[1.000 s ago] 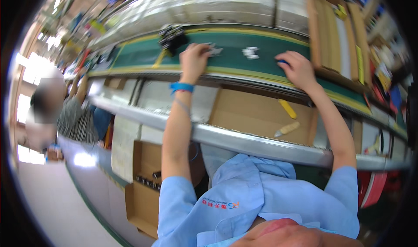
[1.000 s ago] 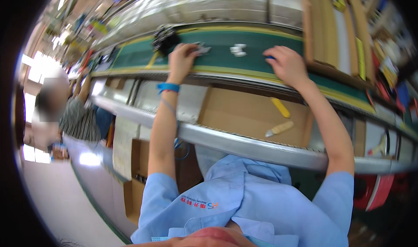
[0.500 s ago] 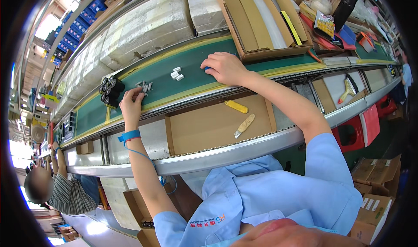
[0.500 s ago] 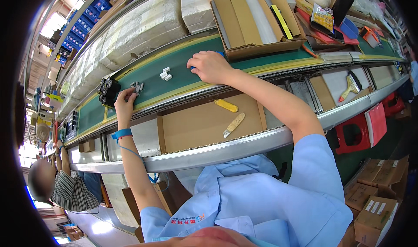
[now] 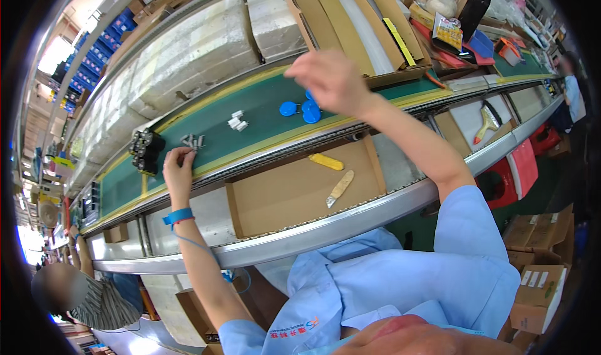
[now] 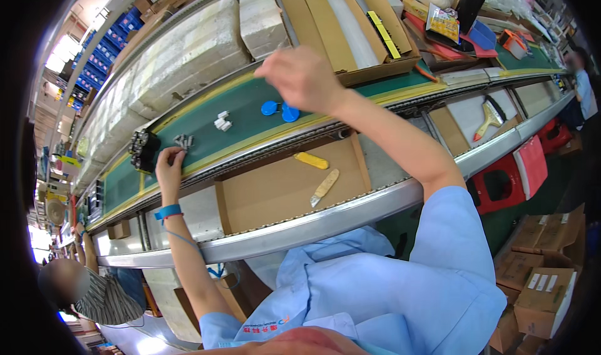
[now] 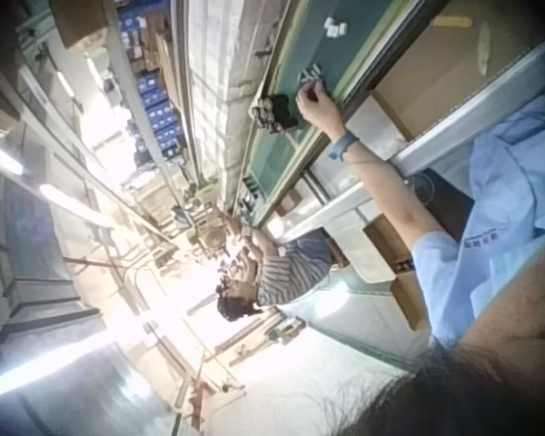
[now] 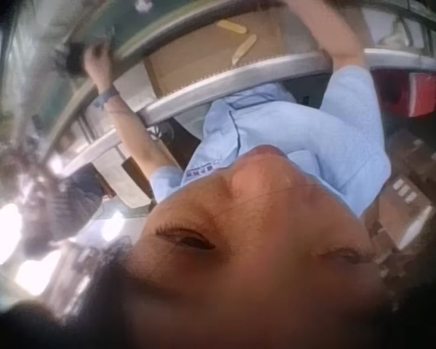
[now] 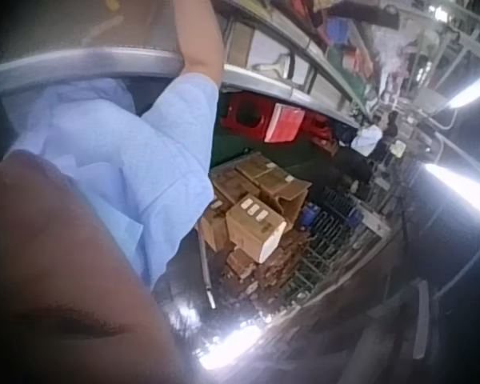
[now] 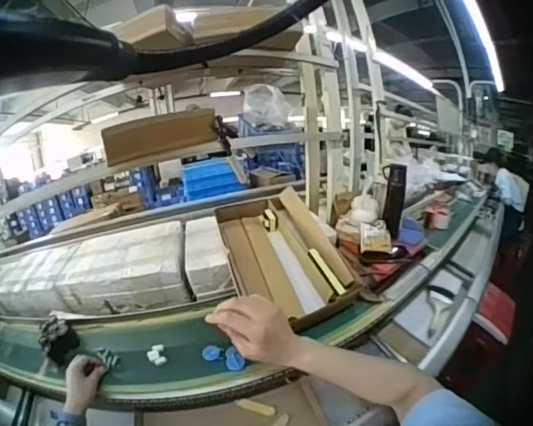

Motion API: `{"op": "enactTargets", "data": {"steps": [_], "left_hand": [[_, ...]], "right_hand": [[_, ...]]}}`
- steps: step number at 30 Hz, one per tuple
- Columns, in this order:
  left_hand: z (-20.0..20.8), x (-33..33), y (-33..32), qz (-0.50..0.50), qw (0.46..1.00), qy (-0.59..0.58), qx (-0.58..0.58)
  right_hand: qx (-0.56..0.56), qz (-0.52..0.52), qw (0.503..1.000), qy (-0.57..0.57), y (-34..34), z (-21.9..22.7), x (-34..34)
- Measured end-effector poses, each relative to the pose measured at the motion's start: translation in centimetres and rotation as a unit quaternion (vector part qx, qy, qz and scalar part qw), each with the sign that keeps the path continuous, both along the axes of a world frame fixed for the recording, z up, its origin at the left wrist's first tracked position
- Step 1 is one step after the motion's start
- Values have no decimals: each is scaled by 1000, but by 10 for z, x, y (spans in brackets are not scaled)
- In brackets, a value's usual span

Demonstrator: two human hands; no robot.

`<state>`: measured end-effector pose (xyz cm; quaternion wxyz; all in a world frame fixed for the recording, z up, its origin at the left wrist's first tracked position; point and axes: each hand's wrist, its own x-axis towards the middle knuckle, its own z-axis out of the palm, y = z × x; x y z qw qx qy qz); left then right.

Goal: The recorder is seen manually placing components onto a printed circuit board on an assembly line.

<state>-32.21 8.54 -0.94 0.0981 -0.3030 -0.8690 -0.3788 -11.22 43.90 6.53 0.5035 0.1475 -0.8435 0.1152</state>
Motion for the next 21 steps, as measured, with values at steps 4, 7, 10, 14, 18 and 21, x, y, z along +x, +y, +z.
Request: {"op": "enactTargets", "data": {"steps": [4, 7, 10, 14, 18, 21], "left_hand": [[9, -5, -5, -14, 1000, 15, -10], [14, -5, 2, -12, 1000, -5, -16], [9, -9, 4, -15, 999, -33, 7], [2, -12, 0, 1, 998, -64, 2], [-9, -18, -6, 31, 998, -60, -3], [-8, -13, -2, 58, 998, -24, -11]], "right_hand": [[-19, -122, 990, 70, 77, 50, 72], [-164, -258, 952, 8, 185, 32, 131], [-268, -339, 891, -142, 332, -19, 215], [-387, -394, 810, -200, 364, -43, 242], [-357, -365, 786, -349, 367, -31, 227], [-276, -364, 810, -367, 387, -32, 238]]}}
